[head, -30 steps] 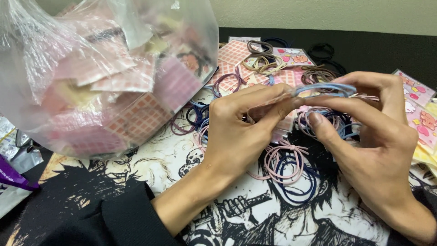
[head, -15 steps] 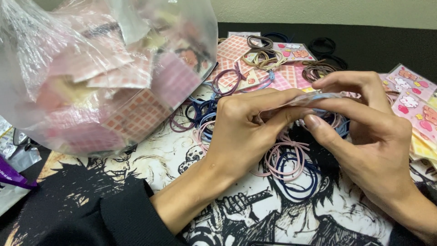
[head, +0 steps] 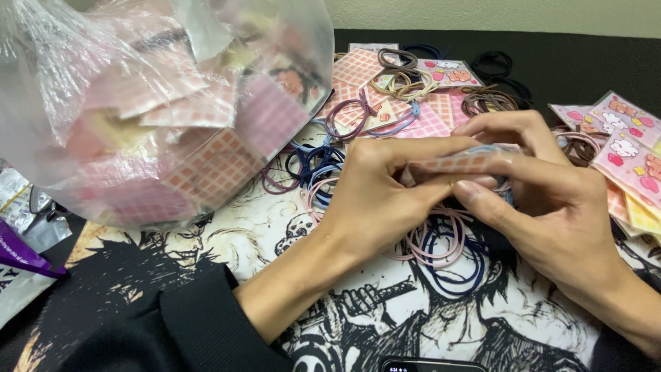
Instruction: The person places small hair ties and decorative paper cards into plastic sleeves, one at a time, and then organizes the filled sleeves on a table.
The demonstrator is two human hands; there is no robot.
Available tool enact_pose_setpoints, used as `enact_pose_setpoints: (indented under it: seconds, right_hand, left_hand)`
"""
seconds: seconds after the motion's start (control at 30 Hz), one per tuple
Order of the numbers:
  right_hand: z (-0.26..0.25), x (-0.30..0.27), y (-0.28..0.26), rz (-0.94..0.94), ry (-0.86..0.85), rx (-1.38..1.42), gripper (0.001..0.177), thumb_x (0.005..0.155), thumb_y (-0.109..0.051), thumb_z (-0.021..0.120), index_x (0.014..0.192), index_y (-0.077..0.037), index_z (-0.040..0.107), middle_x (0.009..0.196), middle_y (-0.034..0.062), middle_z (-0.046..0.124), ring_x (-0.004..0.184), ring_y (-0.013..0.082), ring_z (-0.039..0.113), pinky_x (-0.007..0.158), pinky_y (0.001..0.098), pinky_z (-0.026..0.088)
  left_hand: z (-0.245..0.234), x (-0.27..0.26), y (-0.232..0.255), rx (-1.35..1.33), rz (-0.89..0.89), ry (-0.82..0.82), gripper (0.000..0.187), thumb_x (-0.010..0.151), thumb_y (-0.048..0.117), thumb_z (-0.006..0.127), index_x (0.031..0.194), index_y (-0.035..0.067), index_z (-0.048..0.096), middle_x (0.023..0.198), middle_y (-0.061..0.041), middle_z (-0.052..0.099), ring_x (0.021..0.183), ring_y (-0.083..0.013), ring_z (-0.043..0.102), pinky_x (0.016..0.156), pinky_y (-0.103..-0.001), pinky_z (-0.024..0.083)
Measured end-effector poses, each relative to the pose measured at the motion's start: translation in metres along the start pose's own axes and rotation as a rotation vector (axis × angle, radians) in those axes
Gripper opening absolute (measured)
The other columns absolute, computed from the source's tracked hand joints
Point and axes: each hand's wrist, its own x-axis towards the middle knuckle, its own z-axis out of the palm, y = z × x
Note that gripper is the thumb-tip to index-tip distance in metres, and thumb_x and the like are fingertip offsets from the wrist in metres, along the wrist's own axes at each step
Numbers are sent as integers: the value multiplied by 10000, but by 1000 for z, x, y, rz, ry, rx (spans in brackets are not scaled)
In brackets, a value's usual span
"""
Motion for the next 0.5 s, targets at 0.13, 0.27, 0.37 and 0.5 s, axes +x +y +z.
enact_pose_setpoints:
  seconds: [0.13,0.27,0.37,0.5]
  right_hand:
    - [0,0,2,26,-29,19,226,1060,-17,691,1248,59,792,1454,228,645,1427,318,610,1274,417,487]
    - [-1,1,6,110,50,50,243,1154,-48,605,1274,69,781,1433,210,691,1417,291,611,1291,418,496]
    - [4,2,15,227,185,325,221,1203,-39,568,1300,94,715,1407,208,715,1387,284,681,1263,355,569]
    - [2,-2,26,360,268,449,254,1254,-118,598,1157,62,748,1261,147,791,1166,194,756,1087,234,608]
  left_hand:
    - [0,1,9,-40,-9,-100,418,1009,43,814,1414,122,746,1403,-158,851,1138,-212,841,1012,-315,690]
    - [-3,3,16,67,-132,-111,673,964,252,859,1591,287,619,1216,-77,950,814,-86,780,786,-251,733]
    - [-5,10,28,-108,-220,2,659,904,407,831,1527,263,669,1422,-101,881,1289,-291,924,1054,-497,855]
    - [-7,10,12,-323,-198,103,330,956,155,864,1257,28,823,1210,-266,899,863,-310,931,683,-301,813]
